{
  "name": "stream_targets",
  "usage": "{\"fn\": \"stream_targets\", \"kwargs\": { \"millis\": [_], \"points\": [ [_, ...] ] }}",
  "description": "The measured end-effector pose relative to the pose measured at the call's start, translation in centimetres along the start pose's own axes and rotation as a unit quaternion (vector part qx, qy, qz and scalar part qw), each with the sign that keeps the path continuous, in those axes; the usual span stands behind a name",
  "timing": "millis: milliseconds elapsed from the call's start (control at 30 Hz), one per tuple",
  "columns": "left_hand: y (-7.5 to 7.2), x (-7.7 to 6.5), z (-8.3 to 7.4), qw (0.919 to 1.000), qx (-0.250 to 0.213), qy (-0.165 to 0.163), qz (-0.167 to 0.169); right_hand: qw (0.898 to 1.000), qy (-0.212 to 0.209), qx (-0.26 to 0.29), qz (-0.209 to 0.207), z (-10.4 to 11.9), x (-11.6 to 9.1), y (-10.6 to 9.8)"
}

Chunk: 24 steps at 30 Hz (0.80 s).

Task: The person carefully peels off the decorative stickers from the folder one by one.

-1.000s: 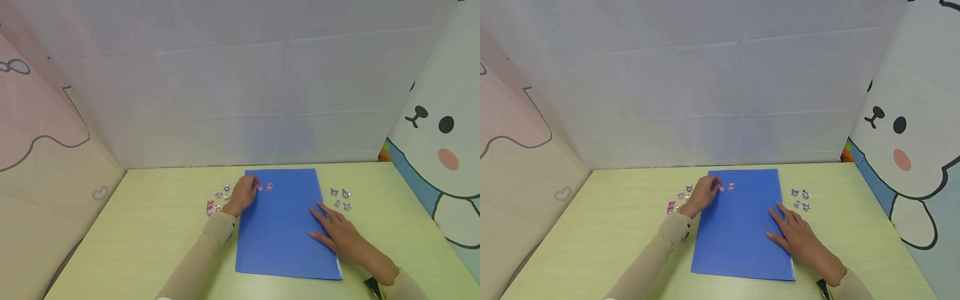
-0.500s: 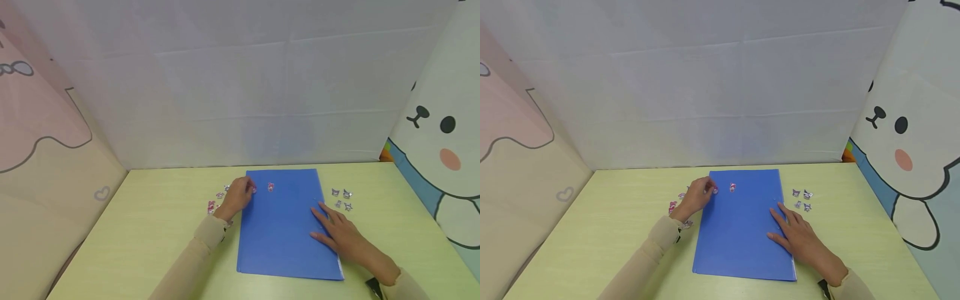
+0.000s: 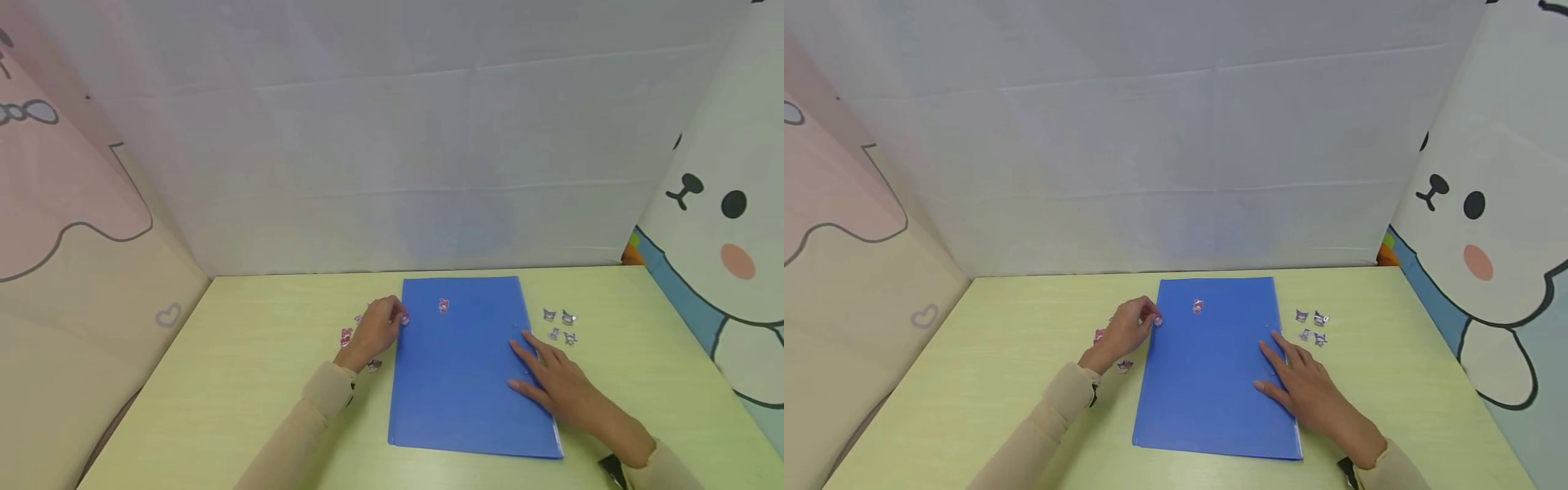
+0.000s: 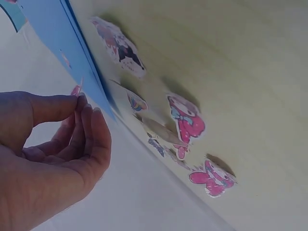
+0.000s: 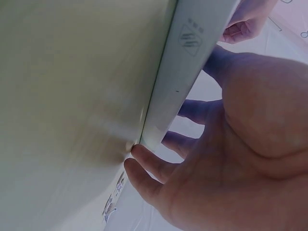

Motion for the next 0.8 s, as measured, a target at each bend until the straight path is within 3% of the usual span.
{"fn": "stream_targets", "kwargs": {
  "millis": [467, 800],
  "points": [
    [-1.4, -2.2, 1.0, 0.9995, 0.006, 0.027, -0.017, 1.000, -0.005, -0.004, -0.008, -0.2, 0.0, 0.2],
    [-1.6, -3.3, 1.7, 0.9998, 0.003, 0.018, 0.009, 1.000, 0.003, 0.003, 0.004, -0.2, 0.0, 0.2]
  ]
}}
Point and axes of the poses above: each hand's wrist, its own x-axis towards the middle knuckle, its own y-axis out of the palm, z = x × y, the point moved 3 cm from there along x, towards the middle knuckle, and after that the axes turned 1 degree about -x, right-handed, at the moved point
